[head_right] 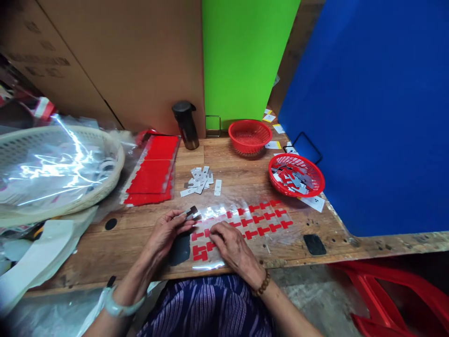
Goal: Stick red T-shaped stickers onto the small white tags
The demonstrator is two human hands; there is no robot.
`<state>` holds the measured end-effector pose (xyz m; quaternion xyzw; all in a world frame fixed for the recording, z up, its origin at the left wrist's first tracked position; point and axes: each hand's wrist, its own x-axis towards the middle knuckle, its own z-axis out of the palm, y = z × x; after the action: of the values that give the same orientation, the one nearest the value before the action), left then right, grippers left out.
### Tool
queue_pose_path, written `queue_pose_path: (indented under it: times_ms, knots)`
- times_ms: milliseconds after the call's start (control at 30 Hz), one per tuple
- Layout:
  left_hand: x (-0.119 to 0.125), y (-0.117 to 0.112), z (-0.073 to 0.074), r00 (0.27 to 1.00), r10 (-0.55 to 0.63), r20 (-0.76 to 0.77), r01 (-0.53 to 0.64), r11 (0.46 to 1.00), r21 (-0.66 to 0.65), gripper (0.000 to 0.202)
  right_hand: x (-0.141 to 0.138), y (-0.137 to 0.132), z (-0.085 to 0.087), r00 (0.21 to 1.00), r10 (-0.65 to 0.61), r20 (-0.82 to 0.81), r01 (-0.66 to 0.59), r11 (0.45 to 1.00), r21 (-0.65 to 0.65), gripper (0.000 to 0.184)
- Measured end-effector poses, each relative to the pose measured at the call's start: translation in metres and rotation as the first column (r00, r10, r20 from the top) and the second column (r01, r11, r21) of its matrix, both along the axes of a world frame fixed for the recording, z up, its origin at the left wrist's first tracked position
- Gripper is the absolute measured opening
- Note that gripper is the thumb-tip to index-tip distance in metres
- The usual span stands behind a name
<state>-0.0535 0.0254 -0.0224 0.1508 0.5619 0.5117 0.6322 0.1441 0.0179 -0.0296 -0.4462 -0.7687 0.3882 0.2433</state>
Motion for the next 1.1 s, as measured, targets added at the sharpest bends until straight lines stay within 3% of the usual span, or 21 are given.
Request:
queue_pose_path:
  times_ms: [167,300,467,800,1100]
  knots:
    - [0.004,-0.003,-0.008,0.999,-0.031,-0.027,0.031,1.000,0.000,0.010,-0.005,-0.016,0.007,0.993,0.106,0.059,-0.105,0.994,-0.020,0.009]
    - [0.013,-0.008,-0.012,0.997,-0.071,-0.026,0.071,0.997,-0.013,0.016,-0.005,-0.029,0.001,0.987,0.146,0.067,-0.150,0.987,0.057,0.014]
    - [0.023,-0.014,-0.018,0.992,-0.115,-0.053,0.114,0.993,-0.026,0.020,-0.011,-0.035,-0.005,0.987,0.117,0.107,-0.126,0.989,0.073,0.015]
    - [0.026,-0.015,-0.022,0.983,-0.128,-0.131,0.130,0.991,0.004,0.023,-0.017,-0.034,0.012,0.980,0.104,0.170,-0.109,0.994,0.020,0.013]
    - [0.025,-0.015,-0.024,0.980,-0.140,-0.140,0.145,0.989,0.024,0.024,-0.013,-0.041,-0.002,0.996,0.074,0.058,-0.074,0.997,0.002,0.012]
